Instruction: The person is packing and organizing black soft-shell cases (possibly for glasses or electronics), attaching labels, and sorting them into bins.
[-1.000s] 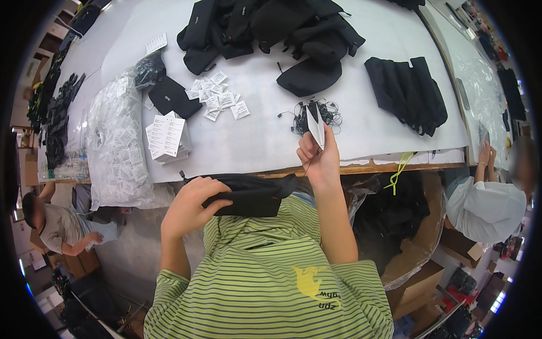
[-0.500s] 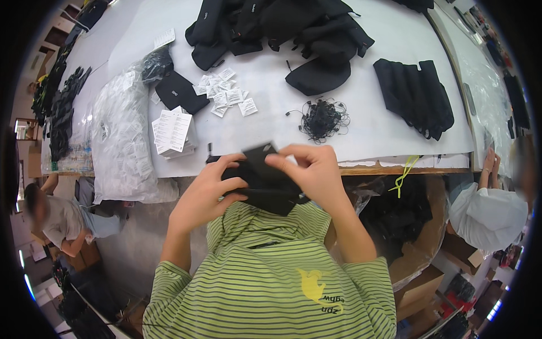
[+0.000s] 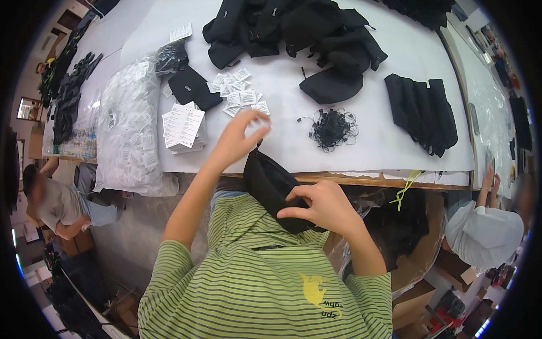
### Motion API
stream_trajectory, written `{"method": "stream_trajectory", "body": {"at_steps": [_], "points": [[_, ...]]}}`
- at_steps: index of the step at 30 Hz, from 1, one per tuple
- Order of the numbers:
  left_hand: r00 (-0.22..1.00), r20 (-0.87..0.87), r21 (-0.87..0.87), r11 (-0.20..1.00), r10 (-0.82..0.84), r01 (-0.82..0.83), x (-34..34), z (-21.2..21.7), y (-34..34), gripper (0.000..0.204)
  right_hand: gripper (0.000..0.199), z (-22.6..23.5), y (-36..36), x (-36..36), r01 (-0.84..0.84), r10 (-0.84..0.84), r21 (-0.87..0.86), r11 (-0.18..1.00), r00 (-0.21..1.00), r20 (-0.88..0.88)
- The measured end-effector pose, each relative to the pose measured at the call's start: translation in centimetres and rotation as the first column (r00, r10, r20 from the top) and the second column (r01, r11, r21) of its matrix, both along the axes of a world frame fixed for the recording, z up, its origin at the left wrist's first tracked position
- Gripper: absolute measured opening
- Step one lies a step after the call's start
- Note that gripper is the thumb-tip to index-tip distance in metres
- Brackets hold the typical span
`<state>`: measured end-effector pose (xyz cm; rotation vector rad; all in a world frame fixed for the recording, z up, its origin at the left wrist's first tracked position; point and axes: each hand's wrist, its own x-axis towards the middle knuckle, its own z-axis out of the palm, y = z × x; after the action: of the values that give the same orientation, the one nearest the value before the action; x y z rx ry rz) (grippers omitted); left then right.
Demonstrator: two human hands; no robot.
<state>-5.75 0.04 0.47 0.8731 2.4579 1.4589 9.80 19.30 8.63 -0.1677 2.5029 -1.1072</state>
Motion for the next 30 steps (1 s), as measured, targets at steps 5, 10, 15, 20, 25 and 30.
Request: {"method": "stream_trajectory", "body": {"at_steps": [5, 10, 15, 20, 25, 30], "points": [[0.923, -0.361, -0.199, 0.956, 0.135, -0.217, -4.0, -5.3, 1.2, 0.024, 0.033, 0.2, 0.2, 1.0, -0.002, 0.006, 0.048, 0.999, 0.998, -0.069], [0.976, -0.036, -0.01, 0.977, 0.214, -0.214, -4.1, -3.4, 1.4, 0.021, 0.021, -0.1, 0.6, 1.4, 0.044, -0.02, 0.084, 0.995, 0.963, -0.267], [0.963, 0.266, 0.325, 0.945, -0.046, -0.045, 1.1, 5.0, 0.5, 0.017, 0.014, 0.2, 0.4, 0.4, 0.084, 0.012, 0.157, 0.984, 0.85, -0.527], [0.933, -0.358, -0.083, 0.996, -0.043, 0.014, 2.8, 6.5, -1.1, 0.032, 0.015, 0.1, 0.3, -1.0, 0.126, 0.03, 0.2, 0.972, 0.774, -0.632], [0.9, 0.391, 0.525, 0.757, 0.192, -0.389, 5.2, 2.0, -1.5, 0.068, 0.014, 0.2, -1.0, -1.6, 0.213, -0.11, 0.076, 0.974, 0.739, -0.665], [0.404, 0.848, 0.53, 0.546, -0.343, -0.649, 6.1, 3.0, 0.2, 0.051, 0.009, -3.8, -3.4, -1.1, 0.512, -0.801, -0.658, 0.552, 0.546, -0.246]]}}
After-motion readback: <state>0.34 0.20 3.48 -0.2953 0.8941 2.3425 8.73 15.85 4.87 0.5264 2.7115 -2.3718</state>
